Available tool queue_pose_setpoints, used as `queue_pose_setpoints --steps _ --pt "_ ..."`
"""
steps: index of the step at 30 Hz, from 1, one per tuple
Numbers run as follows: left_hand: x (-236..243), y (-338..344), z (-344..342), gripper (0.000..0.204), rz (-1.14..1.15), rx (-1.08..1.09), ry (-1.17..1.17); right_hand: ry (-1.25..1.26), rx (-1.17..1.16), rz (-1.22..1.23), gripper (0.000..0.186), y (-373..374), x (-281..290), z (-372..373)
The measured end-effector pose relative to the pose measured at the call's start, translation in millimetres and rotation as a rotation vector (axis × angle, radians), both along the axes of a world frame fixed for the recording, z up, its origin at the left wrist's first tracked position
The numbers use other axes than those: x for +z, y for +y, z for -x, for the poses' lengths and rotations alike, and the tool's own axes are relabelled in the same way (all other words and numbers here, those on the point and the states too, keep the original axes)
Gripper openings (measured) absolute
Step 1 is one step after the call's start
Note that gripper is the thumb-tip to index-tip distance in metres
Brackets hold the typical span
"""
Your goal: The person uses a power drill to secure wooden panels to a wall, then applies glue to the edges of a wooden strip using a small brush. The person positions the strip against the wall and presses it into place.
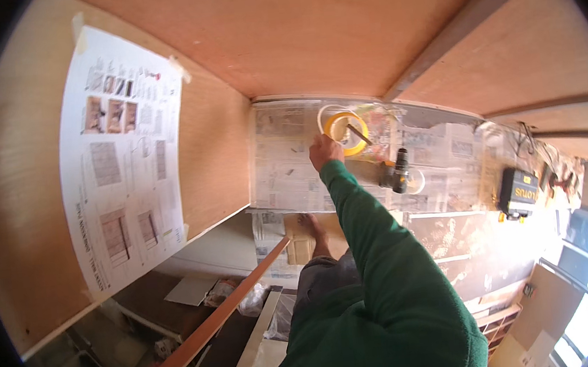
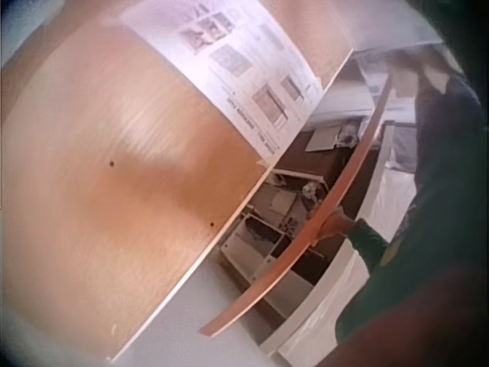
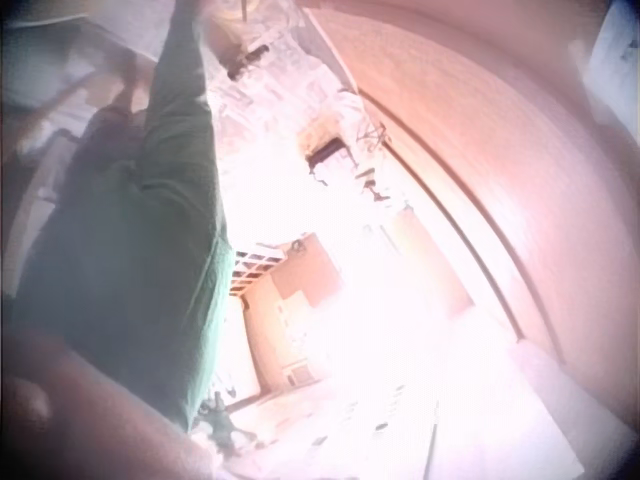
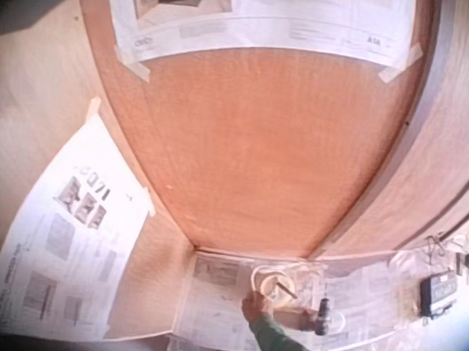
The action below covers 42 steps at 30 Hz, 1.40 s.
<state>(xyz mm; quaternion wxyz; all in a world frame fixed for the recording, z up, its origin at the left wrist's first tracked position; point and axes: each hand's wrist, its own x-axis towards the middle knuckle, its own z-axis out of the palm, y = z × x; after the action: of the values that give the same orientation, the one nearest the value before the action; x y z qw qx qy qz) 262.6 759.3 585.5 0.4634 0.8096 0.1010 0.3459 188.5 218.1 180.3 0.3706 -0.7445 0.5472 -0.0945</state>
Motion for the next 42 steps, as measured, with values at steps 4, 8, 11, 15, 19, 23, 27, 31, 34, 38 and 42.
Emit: queue_pose_setpoints --steps 4,8,11,15,19,23,27,31,34,38,42 --pt "-9.7 -8.0 -10.6 0.074 -0.011 -0.017 0.004 0.125 -0.262 0.263 0.026 -19.5 -7.3 85.8" --pt "-12.0 -9.2 -18.1 0.075 -0.052 -0.033 0.005 0.231 -0.275 0.265 0.032 -52.6 -17.9 131.3" --pt "-11.3 -5.3 -20.3 0.077 -0.074 -0.037 0.0 0.204 -0.112 0.201 0.032 -65.9 -17.7 129.8" --pt "-14.3 0.8 -23.5 0.078 -0.085 -0.05 0.008 0.22 -0.096 0.133 0.034 -78.5 -35.3 124.2" --pt "-9.2 11.4 -18.8 0.079 -0.097 -0.047 -0.009 0.31 -0.114 -0.013 0.037 -78.4 -36.7 110.8" --pt "-6.0 23.4 -15.3 0.081 -0.094 -0.048 0.004 0.36 -0.04 -0.015 0.038 -84.4 -33.7 112.6" --pt "0.5 34.6 -7.0 0.082 -0.111 -0.033 0.009 0.407 0.067 0.005 0.03 -82.6 -30.4 108.0" --pt "12.0 47.6 7.4 0.084 -0.242 -0.022 0.08 0.424 0.09 0.077 0.021 -76.2 -31.7 106.5" --pt "10.7 40.3 6.6 0.088 -0.098 0.039 0.087 0.381 0.055 0.079 0.018 -69.6 -30.5 115.1" --pt "12.0 16.2 8.6 0.102 0.052 0.172 -0.008 0.334 0.033 0.067 0.018 -51.9 -11.3 119.3" --pt "6.8 18.5 8.8 0.099 0.084 0.132 0.027 0.327 -0.01 0.055 0.021 -42.4 -17.8 141.7"
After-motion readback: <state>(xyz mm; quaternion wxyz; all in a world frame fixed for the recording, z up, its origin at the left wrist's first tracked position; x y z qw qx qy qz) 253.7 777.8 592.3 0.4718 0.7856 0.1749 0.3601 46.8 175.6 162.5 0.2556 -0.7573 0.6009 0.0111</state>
